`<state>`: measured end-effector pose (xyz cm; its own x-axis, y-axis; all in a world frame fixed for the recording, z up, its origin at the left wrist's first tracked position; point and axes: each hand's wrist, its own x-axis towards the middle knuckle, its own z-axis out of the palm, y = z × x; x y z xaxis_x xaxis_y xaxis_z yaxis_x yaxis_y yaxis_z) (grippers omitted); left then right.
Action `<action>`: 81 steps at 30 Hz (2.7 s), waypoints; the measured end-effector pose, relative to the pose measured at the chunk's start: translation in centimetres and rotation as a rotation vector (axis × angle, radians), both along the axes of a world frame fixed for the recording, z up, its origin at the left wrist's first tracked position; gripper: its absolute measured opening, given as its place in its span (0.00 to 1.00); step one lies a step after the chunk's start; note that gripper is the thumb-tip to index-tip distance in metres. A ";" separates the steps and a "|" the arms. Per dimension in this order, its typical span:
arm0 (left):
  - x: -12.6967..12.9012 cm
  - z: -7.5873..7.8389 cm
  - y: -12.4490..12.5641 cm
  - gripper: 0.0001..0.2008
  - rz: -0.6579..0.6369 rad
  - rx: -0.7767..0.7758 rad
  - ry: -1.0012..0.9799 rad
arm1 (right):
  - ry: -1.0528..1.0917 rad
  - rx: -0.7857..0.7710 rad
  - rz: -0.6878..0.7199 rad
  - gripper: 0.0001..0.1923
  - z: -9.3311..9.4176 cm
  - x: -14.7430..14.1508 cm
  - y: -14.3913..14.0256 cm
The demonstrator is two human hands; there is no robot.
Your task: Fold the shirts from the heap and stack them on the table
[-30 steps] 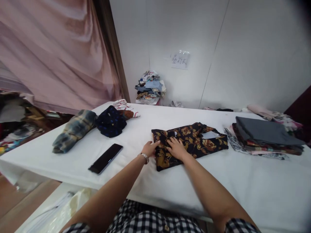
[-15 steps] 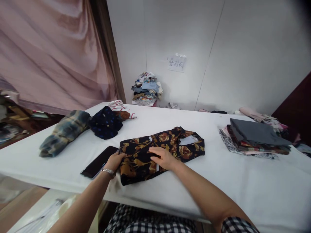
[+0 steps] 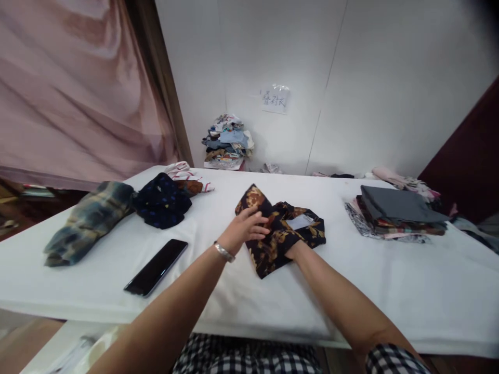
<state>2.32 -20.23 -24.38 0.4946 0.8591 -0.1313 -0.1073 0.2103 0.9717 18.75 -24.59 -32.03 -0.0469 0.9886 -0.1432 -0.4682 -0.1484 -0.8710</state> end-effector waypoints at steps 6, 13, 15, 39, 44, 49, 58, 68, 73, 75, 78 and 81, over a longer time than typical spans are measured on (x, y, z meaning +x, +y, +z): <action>2.2 -5.3 1.8 0.23 0.125 0.320 0.368 | 0.192 -0.257 -0.304 0.22 -0.9 5.5 -3.1; 1.2 -7.8 5.9 0.19 0.098 0.748 0.766 | 0.163 -0.135 -0.367 0.19 -2.8 3.2 -6.4; 1.7 -7.5 7.1 0.20 0.049 0.771 0.873 | 0.162 -0.142 -0.443 0.18 -3.4 2.1 -7.0; 13.8 -7.5 15.1 0.41 -0.260 0.526 0.940 | -0.078 -0.585 -0.445 0.11 -1.7 5.4 -5.3; 12.9 -3.2 16.8 0.41 -0.216 0.497 0.732 | -0.245 -0.334 -0.544 0.12 1.2 7.2 -4.3; 9.2 3.3 17.3 0.46 -0.164 0.522 0.106 | -0.495 -0.020 -0.665 0.10 7.8 10.7 -2.6; -2.0 -6.2 5.8 0.46 -0.189 0.593 0.288 | -0.764 -0.133 -0.489 0.07 -0.6 8.0 -8.2; -6.1 -10.7 0.8 0.50 -0.252 0.350 0.413 | -0.926 -0.091 -0.362 0.14 -4.0 7.3 -12.9; -4.9 -8.3 2.8 0.35 -0.138 0.295 0.447 | -0.849 -0.068 -0.546 0.31 -1.3 8.0 -13.5; -3.4 -7.5 4.0 0.31 -0.081 0.383 0.525 | -0.880 -0.026 -0.603 0.33 -0.2 7.8 -12.7; -0.5 -6.7 5.2 0.23 -0.090 0.409 0.635 | -0.921 -0.083 -0.563 0.33 0.5 7.4 -10.5; 1.6 -6.3 5.4 0.12 -0.118 0.394 0.647 | -1.013 -0.223 -0.505 0.26 0.2 7.5 -8.2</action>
<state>3.97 -14.85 -30.66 0.5146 0.8489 -0.1208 0.5098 -0.1897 0.8391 26.27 -32.83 -31.86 0.5833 0.8098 -0.0628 0.3811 -0.3411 -0.8593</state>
